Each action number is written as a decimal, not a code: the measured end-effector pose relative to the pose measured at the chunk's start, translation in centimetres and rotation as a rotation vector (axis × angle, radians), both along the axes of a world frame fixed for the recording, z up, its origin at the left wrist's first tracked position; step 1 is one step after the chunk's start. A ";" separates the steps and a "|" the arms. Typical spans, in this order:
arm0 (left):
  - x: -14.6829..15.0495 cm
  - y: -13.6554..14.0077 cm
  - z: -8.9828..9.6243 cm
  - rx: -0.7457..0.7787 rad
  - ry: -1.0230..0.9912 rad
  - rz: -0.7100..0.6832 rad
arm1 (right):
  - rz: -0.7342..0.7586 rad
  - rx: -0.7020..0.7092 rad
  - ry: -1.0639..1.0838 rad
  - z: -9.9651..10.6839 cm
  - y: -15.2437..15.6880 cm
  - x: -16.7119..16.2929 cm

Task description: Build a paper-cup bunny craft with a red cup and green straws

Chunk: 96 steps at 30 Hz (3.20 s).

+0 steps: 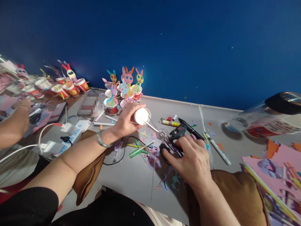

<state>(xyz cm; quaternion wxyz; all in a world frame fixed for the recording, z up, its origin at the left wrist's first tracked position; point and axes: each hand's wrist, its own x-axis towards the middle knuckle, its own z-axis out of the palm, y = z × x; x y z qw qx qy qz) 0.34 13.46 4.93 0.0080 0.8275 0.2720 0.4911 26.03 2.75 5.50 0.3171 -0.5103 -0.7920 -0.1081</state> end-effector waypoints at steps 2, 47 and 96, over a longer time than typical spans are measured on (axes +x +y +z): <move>0.1 -0.3 0.1 0.019 0.015 0.011 | -0.013 0.023 -0.028 -0.1 -0.1 -0.3; -0.3 -0.9 0.5 -0.139 0.181 -0.066 | -0.001 0.150 -0.134 0.5 0.1 0.3; -3.0 1.1 1.9 -0.864 0.158 -0.702 | 0.204 0.090 -0.259 0.7 0.5 2.2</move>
